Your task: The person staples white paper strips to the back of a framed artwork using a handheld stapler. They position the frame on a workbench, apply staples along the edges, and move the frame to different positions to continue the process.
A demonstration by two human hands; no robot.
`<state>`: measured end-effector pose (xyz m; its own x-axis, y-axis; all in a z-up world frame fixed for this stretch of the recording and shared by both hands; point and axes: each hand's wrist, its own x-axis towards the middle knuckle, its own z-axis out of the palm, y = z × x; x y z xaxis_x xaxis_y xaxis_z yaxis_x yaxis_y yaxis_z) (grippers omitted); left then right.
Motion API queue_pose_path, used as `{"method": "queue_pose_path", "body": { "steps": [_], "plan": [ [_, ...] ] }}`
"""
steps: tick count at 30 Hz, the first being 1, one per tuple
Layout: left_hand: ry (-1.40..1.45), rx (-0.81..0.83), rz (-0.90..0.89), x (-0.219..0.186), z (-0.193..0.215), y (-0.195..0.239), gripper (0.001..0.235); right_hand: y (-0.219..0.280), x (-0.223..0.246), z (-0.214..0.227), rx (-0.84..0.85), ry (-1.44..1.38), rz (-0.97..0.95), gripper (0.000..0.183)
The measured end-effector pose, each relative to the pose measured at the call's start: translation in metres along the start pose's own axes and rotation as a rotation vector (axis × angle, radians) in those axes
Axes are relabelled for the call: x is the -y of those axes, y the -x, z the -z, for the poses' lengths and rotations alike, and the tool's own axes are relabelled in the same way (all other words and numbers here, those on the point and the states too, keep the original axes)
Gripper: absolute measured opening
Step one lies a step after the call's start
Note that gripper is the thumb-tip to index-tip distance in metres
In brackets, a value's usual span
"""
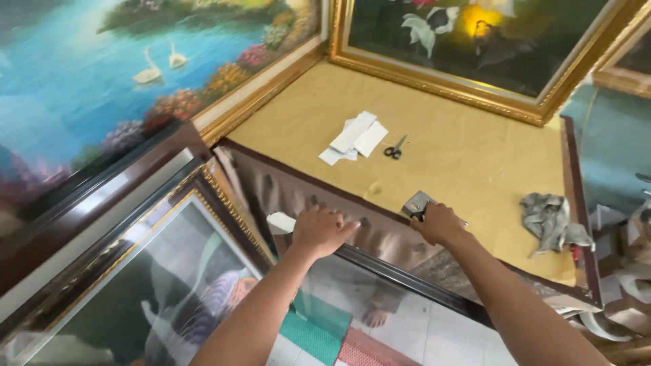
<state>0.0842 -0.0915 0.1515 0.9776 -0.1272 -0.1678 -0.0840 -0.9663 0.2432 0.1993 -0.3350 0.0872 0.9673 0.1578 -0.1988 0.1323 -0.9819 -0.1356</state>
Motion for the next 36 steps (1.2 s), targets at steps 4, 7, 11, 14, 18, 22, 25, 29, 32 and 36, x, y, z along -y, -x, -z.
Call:
{"method": "queue_pose_path", "body": {
  "steps": [4,7,11,14,18,22,25,29,32,36],
  "plan": [
    [-0.039,0.069,0.001,-0.013,0.011,-0.040,0.061,-0.055,-0.054,-0.034,-0.093,0.098,-0.024,0.059],
    [-0.005,0.031,0.007,-0.014,-0.001,-0.070,0.060,-0.076,-0.082,-0.050,-0.127,0.199,-0.009,0.056],
    [0.005,0.001,0.020,-0.005,-0.010,-0.108,0.065,-0.100,-0.091,-0.039,-0.014,0.156,-0.057,0.055],
    [0.019,0.007,0.035,-0.008,-0.007,-0.124,0.064,-0.065,-0.059,0.010,0.048,-0.036,0.003,0.051],
    [0.013,-0.033,0.057,-0.003,-0.023,-0.155,0.058,0.022,0.001,0.073,0.154,-0.257,0.090,0.054],
    [0.032,-0.050,0.031,-0.001,-0.027,-0.173,0.057,0.040,0.001,0.062,0.159,-0.304,0.082,0.051],
    [0.124,-0.089,0.001,-0.003,-0.025,-0.178,0.049,0.031,-0.028,0.037,-0.013,-0.180,0.076,0.046],
    [0.165,-0.238,-0.029,-0.002,-0.026,-0.178,0.044,0.040,-0.063,0.030,-0.115,-0.039,-0.041,0.044],
    [0.199,-0.386,-0.099,0.003,-0.029,-0.170,0.043,0.060,-0.094,0.037,-0.126,0.012,-0.226,0.046],
    [0.014,-0.546,-0.078,0.040,-0.024,-0.151,0.044,0.074,-0.174,0.025,-0.302,0.012,-0.612,0.043]
  ]
}}
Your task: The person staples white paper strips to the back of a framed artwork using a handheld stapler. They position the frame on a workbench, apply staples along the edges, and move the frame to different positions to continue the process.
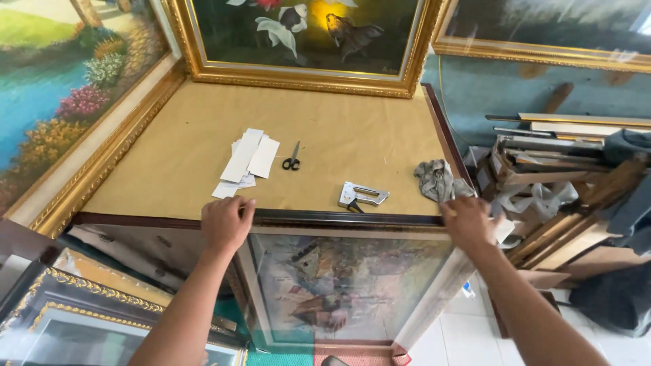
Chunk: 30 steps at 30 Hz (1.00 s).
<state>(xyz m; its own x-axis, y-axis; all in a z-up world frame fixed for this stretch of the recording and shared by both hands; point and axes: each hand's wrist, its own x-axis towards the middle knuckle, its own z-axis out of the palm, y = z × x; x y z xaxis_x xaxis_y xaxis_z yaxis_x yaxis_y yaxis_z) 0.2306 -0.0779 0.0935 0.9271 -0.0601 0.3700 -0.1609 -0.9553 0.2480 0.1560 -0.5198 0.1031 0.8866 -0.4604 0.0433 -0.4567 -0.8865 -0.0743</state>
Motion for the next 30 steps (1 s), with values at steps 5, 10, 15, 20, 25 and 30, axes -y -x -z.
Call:
{"method": "queue_pose_path", "body": {
  "steps": [5,10,15,20,25,30],
  "plan": [
    [0.396,0.086,0.338,0.042,-0.005,0.002,0.049,-0.056,-0.113,-0.070,-0.119,-0.276,-0.272,0.050],
    [0.971,-0.093,0.547,0.046,-0.001,0.024,0.048,0.009,-0.083,-0.028,-0.232,-0.666,-0.445,0.045],
    [1.463,-0.291,0.934,0.076,-0.044,0.047,0.059,0.054,-0.093,-0.043,-0.388,-1.859,-0.790,0.035],
    [1.409,-0.370,0.981,0.078,-0.047,0.050,0.056,0.055,-0.087,-0.046,-0.488,-1.834,-1.026,0.051],
    [1.395,-0.435,0.986,0.072,-0.047,0.041,0.052,0.082,-0.082,-0.018,-0.747,-1.808,-1.159,0.027],
    [1.484,-0.435,0.878,0.022,-0.030,0.016,0.050,0.111,-0.127,-0.003,-0.847,-1.660,-1.367,0.064]
  ]
}}
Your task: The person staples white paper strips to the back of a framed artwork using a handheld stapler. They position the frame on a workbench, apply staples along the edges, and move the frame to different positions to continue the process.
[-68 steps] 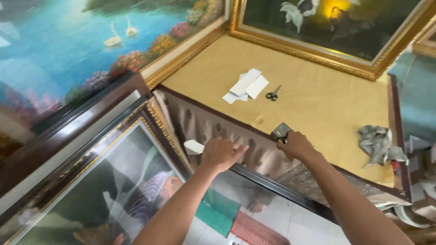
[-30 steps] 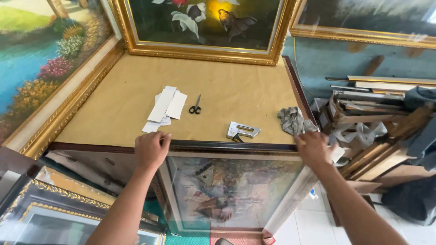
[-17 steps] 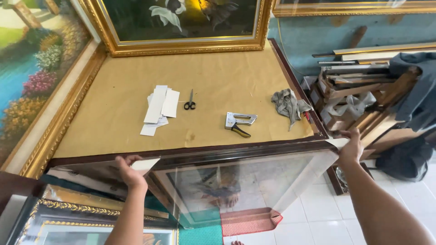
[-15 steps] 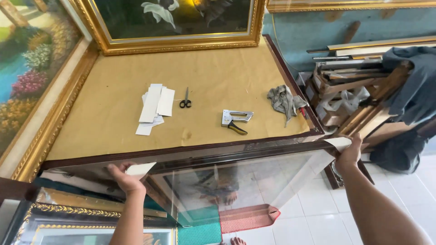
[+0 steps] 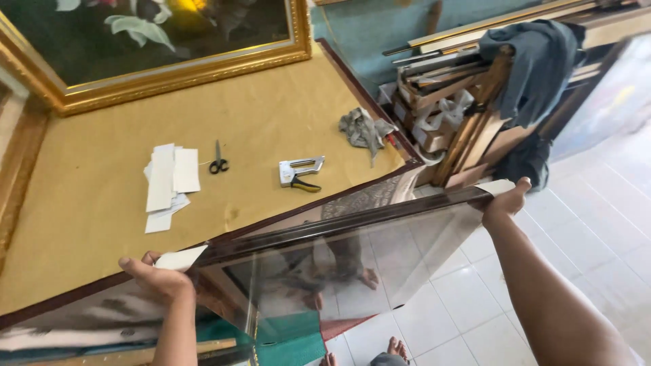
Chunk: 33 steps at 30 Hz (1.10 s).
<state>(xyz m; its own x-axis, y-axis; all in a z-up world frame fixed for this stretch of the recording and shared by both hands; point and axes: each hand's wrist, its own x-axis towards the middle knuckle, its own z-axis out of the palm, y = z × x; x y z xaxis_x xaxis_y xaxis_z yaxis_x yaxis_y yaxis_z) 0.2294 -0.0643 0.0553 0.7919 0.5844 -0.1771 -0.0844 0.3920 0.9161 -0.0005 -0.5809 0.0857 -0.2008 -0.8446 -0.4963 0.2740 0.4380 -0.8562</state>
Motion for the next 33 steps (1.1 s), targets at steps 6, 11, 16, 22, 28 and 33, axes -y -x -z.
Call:
{"method": "queue_pose_path", "body": {
  "steps": [6,11,16,22,28,33],
  "plan": [
    [-0.324,0.197,-0.047,-0.016,-0.075,0.094,0.048,-0.058,0.054,0.075,-0.105,-0.132,0.101,0.035],
    [-0.282,0.358,0.022,0.003,-0.129,0.193,0.047,-0.114,0.108,0.151,-0.151,-0.188,0.110,0.034],
    [-0.397,0.382,0.114,0.027,-0.177,0.295,0.046,-0.187,0.176,0.209,-0.193,-0.162,0.172,0.034],
    [-0.287,0.434,0.120,0.072,-0.229,0.395,0.045,-0.264,0.272,0.241,-0.214,-0.279,0.207,0.039],
    [-0.253,0.437,0.196,0.112,-0.277,0.480,0.047,-0.322,0.352,0.243,-0.168,-0.278,0.188,0.037],
    [-0.030,0.397,0.231,0.162,-0.335,0.541,0.043,-0.399,0.403,0.222,-0.213,-0.184,0.215,0.040]
  ]
}}
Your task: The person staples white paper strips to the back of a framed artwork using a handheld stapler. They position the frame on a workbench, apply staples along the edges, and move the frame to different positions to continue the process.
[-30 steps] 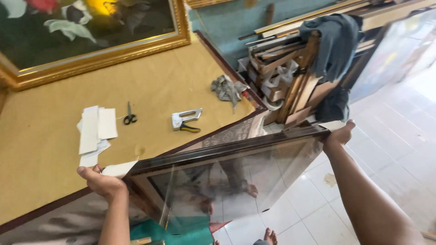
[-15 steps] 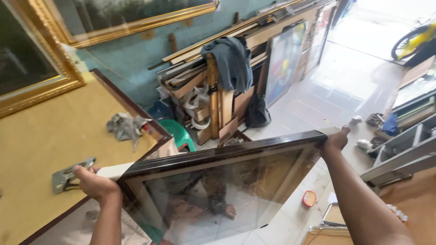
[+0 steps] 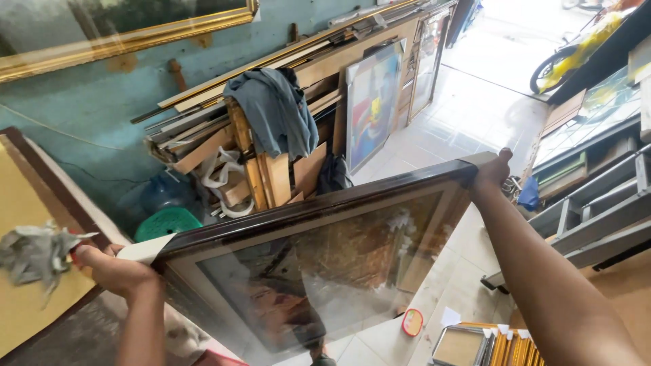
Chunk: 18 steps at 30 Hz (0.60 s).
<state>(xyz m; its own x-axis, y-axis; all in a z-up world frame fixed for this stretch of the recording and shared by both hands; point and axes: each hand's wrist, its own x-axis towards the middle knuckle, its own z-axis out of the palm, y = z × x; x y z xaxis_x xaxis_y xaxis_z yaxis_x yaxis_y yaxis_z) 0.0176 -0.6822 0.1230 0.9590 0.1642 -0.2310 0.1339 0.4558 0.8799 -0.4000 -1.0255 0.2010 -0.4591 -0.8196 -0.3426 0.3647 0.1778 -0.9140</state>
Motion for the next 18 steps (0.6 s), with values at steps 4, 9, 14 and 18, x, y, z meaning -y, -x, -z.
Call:
{"method": "queue_pose_path", "body": {
  "steps": [4,9,14,18],
  "plan": [
    [0.013,0.004,0.039,0.045,-0.077,0.017,0.042,-0.096,0.008,-0.052,0.008,0.053,0.010,0.052],
    [-0.065,-0.060,0.053,0.103,-0.170,0.041,0.041,-0.176,0.025,-0.098,0.024,0.004,-0.035,0.043],
    [-0.126,0.029,0.011,0.142,-0.260,0.086,0.043,-0.279,0.044,-0.142,0.000,0.081,-0.003,0.046],
    [-0.105,0.059,0.001,0.189,-0.338,0.110,0.041,-0.365,0.065,-0.185,0.038,0.079,0.000,0.038]
  ]
}}
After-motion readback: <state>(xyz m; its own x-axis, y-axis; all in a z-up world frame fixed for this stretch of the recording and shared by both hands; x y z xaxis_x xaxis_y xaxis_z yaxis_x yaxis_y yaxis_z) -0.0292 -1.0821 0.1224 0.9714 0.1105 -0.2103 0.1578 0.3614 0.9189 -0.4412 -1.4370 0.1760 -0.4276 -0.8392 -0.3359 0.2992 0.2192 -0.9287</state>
